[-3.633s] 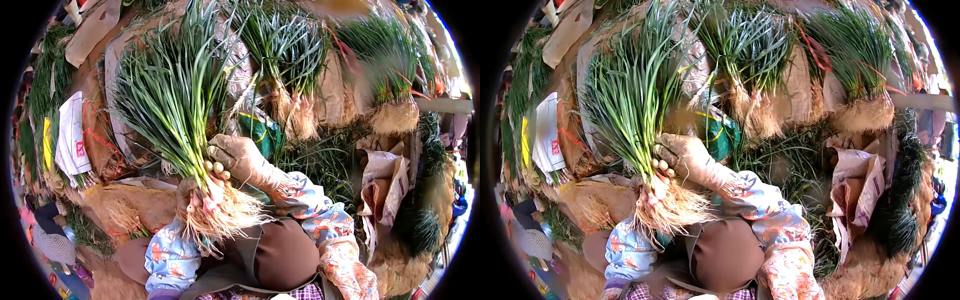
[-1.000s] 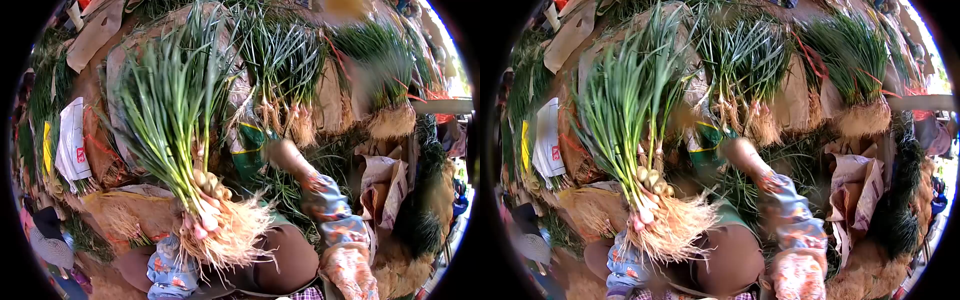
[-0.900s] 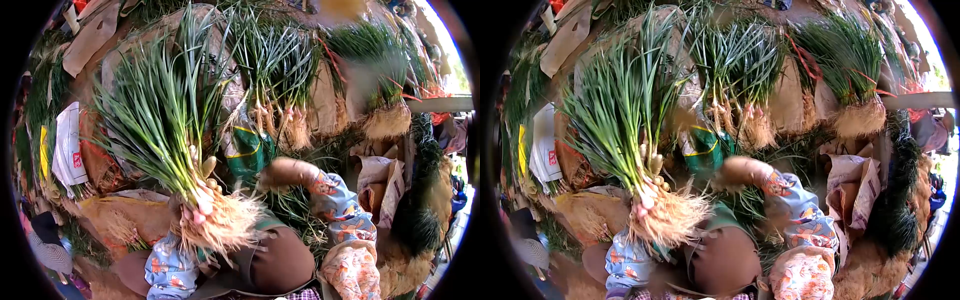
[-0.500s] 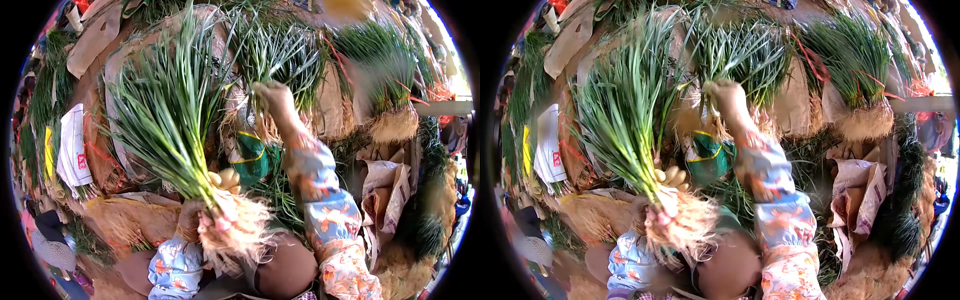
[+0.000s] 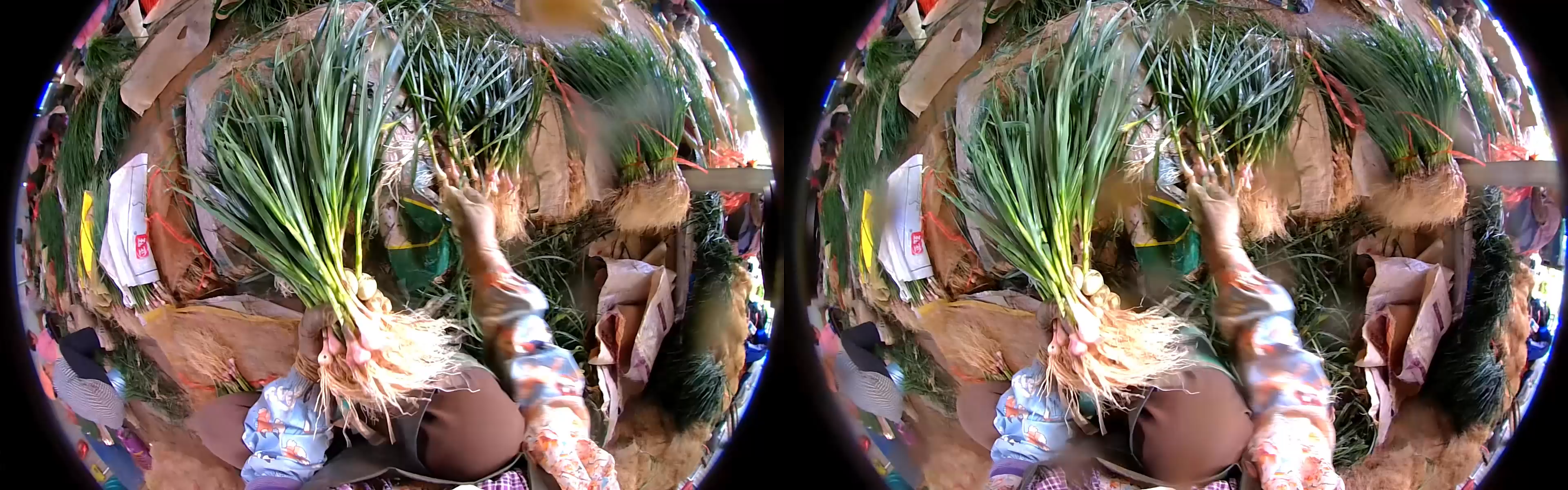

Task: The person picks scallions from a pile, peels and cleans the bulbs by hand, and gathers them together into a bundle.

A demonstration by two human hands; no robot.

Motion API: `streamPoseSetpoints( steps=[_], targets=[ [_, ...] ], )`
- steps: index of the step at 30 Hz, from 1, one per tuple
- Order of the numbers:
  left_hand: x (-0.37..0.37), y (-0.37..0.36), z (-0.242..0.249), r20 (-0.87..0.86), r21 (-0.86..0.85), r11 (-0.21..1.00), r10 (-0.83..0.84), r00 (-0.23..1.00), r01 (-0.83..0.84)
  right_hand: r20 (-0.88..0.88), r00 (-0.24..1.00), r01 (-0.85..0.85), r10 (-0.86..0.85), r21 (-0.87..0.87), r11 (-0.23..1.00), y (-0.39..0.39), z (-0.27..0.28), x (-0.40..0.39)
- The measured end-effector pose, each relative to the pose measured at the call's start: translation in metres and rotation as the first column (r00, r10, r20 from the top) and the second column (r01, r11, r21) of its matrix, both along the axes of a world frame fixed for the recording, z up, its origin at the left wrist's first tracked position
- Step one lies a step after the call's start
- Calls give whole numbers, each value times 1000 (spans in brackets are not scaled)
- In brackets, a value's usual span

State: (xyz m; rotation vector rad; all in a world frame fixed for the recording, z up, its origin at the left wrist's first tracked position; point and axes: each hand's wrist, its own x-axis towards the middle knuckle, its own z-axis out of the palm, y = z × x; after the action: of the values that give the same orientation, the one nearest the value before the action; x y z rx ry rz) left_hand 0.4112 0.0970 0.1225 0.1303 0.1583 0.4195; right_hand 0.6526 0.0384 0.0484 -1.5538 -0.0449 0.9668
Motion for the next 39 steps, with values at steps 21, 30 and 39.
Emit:
streamPoseSetpoints(
  steps=[21, 30, 39],
  targets=[
    [-4, -2, -11, 98, -51, 998, 37, 994, -32, -76, 844, -521, 531, 117, 845, 1, 41, -20],
    [-5, -1, -13, 20, -97, 995, -17, 1000, 19, 344, 751, -600, 564, 1, 800, 56, 78, -72],
    [-11, 3, -6, 103, -29, 998, 59, 993, -57, 352, -284, -651, 892, -754, 91, -42, 25, 11]
  ],
)
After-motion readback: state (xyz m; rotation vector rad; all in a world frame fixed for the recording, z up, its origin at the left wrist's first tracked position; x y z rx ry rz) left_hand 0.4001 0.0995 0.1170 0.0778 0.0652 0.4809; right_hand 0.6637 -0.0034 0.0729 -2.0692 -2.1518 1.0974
